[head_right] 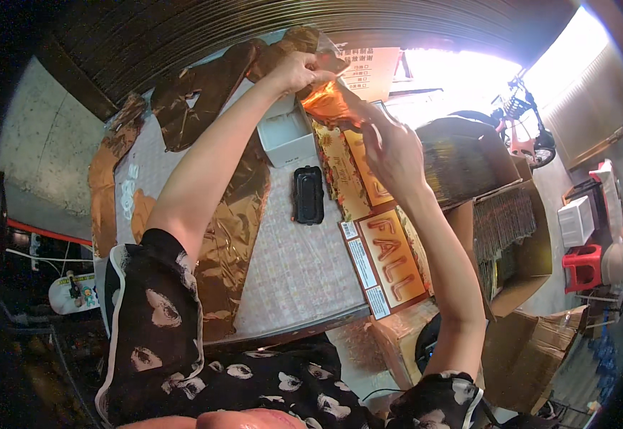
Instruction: Folding and organizing gold-colored foil balloons at a workbench.
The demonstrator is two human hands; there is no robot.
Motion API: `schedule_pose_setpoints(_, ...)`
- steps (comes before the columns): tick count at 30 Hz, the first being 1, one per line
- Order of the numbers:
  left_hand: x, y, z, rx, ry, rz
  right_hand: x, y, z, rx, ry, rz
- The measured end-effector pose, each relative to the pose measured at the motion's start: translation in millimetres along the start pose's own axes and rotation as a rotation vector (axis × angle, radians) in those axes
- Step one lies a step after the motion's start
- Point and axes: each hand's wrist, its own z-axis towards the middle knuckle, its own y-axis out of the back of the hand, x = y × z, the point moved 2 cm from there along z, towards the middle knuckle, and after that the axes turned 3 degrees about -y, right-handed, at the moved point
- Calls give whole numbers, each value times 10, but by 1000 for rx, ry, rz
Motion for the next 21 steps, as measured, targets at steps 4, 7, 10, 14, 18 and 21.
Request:
schedule_pose_setpoints(4,-257,-74,-104,4,-43,171,-264,-318,432,117,-147,-104)
schedule_pose_setpoints(7,-426,-56,-179,-109,59,307,-593,-700,700,277,-127,-126)
schedule_pose_setpoints(10,-146,305,-160,-195,-242,302,-737,-1401,1044,227,172,-50)
schedule_pose_setpoints(14,-353,368,-77,-249,-169,566,-1036,-1645,1025,368,122,-476)
schedule_pose_setpoints(18,-531,758,-35,-380,-202,386,-1103,-1767,977,375,19,-377)
schedule_pose_setpoints(21,-676,1330,-32,-496,-281,335,-1013,-1763,1010,486,-52,-379)
